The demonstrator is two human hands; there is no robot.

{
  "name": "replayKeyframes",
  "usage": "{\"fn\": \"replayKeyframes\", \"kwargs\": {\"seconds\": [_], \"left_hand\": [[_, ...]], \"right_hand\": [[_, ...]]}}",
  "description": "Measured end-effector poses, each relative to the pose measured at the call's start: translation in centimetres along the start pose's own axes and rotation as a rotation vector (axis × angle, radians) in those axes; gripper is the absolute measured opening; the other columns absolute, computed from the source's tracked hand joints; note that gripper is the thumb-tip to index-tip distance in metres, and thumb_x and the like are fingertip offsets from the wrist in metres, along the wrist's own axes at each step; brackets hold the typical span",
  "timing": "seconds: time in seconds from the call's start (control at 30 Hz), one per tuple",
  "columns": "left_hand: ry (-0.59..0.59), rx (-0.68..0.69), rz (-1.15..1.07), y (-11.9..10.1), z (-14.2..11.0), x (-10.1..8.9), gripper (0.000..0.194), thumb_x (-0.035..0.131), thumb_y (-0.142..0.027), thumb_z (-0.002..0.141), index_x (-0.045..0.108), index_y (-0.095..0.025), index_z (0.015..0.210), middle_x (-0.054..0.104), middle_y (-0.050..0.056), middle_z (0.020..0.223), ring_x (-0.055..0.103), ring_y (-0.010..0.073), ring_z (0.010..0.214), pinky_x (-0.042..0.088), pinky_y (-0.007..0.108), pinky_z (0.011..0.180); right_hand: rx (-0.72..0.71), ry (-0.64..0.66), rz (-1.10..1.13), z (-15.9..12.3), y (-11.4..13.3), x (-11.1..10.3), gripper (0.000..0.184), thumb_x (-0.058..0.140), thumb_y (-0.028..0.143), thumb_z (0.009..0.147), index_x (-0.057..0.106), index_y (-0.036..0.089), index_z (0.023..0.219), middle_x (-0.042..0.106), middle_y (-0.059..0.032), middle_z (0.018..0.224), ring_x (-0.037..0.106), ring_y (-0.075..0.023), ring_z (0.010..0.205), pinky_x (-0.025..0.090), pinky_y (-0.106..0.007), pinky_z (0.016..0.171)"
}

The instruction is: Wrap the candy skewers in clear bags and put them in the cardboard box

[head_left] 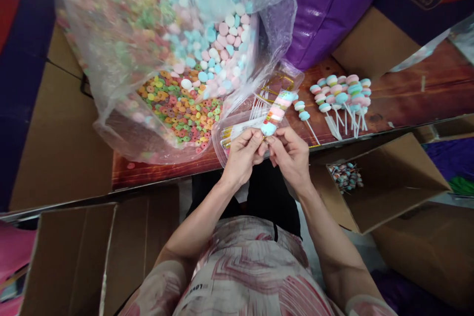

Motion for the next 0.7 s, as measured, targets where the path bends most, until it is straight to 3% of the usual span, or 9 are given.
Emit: {"fn": "replayKeyframes", "kwargs": {"seconds": [0.13,0.23,0.33,0.4,0.47,0.57,0.63,0.7], "left_hand": [[-0.010,0.087,0.108,0.5,-0.2,-0.1,0.045,0.078,-0.058,0.086,0.057,-0.019,0.078,0.051,-0.006,0.060,0.031,0.0037,0.045,0.022,0.018,0.042],[-0.067,0.198,0.284,0.6,-0.3,-0.4,0.038,0.079,-0.056,0.085,0.067,-0.021,0.091,0.064,-0.002,0.074,0.052,0.0080,0.059,0.042,0.020,0.054],[-0.121,0.323,0.403,0.4,-0.2,-0.6,0.036,0.081,-0.053,0.084,0.072,-0.020,0.096,0.073,0.003,0.091,0.065,0.0137,0.082,0.054,0.025,0.075],[-0.147,0.352,0.405,0.5,-0.1,-0.7,0.033,0.081,-0.051,0.085,0.072,-0.020,0.093,0.072,0.002,0.088,0.065,0.0133,0.080,0.054,0.025,0.075],[-0.159,0.312,0.340,0.6,0.1,-0.8,0.034,0.082,-0.051,0.084,0.071,-0.019,0.089,0.067,-0.001,0.077,0.058,0.0099,0.067,0.050,0.022,0.063],[-0.133,0.147,0.127,0.9,0.3,-0.6,0.039,0.086,-0.051,0.078,0.066,-0.018,0.082,0.053,-0.006,0.063,0.036,0.0035,0.047,0.030,0.017,0.044],[-0.116,0.027,0.004,0.8,0.4,-0.2,0.041,0.089,-0.047,0.074,0.062,-0.017,0.077,0.048,-0.007,0.060,0.026,0.0010,0.044,0.020,0.016,0.041],[-0.118,-0.074,-0.060,0.5,0.4,0.1,0.040,0.090,-0.040,0.073,0.059,-0.016,0.074,0.047,-0.008,0.059,0.024,0.0002,0.044,0.020,0.015,0.042]], "right_hand": [[-0.095,-0.093,-0.158,-0.3,0.0,-0.1,0.019,0.062,0.033,0.098,0.057,0.023,0.083,0.056,0.0071,0.060,0.047,-0.0080,0.048,0.038,-0.022,0.049],[-0.121,-0.151,-0.245,-0.3,0.0,-0.3,0.016,0.061,0.027,0.094,0.056,0.022,0.080,0.053,0.0080,0.058,0.045,-0.0076,0.049,0.037,-0.022,0.050],[-0.097,-0.179,-0.263,-0.3,0.1,-0.3,0.016,0.063,0.025,0.091,0.055,0.022,0.078,0.047,0.0093,0.055,0.040,-0.0067,0.047,0.034,-0.022,0.049],[-0.034,-0.172,-0.210,-0.2,0.1,-0.2,0.018,0.066,0.028,0.091,0.055,0.022,0.077,0.047,0.0095,0.054,0.039,-0.0066,0.046,0.033,-0.021,0.047],[0.069,-0.134,-0.081,-0.1,-0.2,0.0,0.023,0.069,0.033,0.091,0.055,0.022,0.076,0.046,0.0097,0.052,0.038,-0.0066,0.042,0.032,-0.021,0.043],[0.183,-0.063,0.110,-0.2,-0.9,0.3,0.029,0.070,0.040,0.094,0.055,0.022,0.075,0.045,0.0101,0.050,0.034,-0.0062,0.036,0.030,-0.022,0.037],[0.150,-0.063,0.099,-0.3,-1.1,0.1,0.030,0.066,0.041,0.097,0.057,0.022,0.076,0.047,0.0089,0.052,0.036,-0.0066,0.037,0.032,-0.022,0.038],[0.004,-0.123,-0.052,-0.6,-0.9,-0.6,0.025,0.063,0.037,0.101,0.063,0.022,0.081,0.056,0.0054,0.060,0.046,-0.0085,0.045,0.041,-0.023,0.044]]}}
Point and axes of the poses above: each hand's wrist, its own z-axis towards the middle knuckle, its own x-axis out of the palm, y = z × x, the point moved 4 cm from there along z, towards the middle knuckle
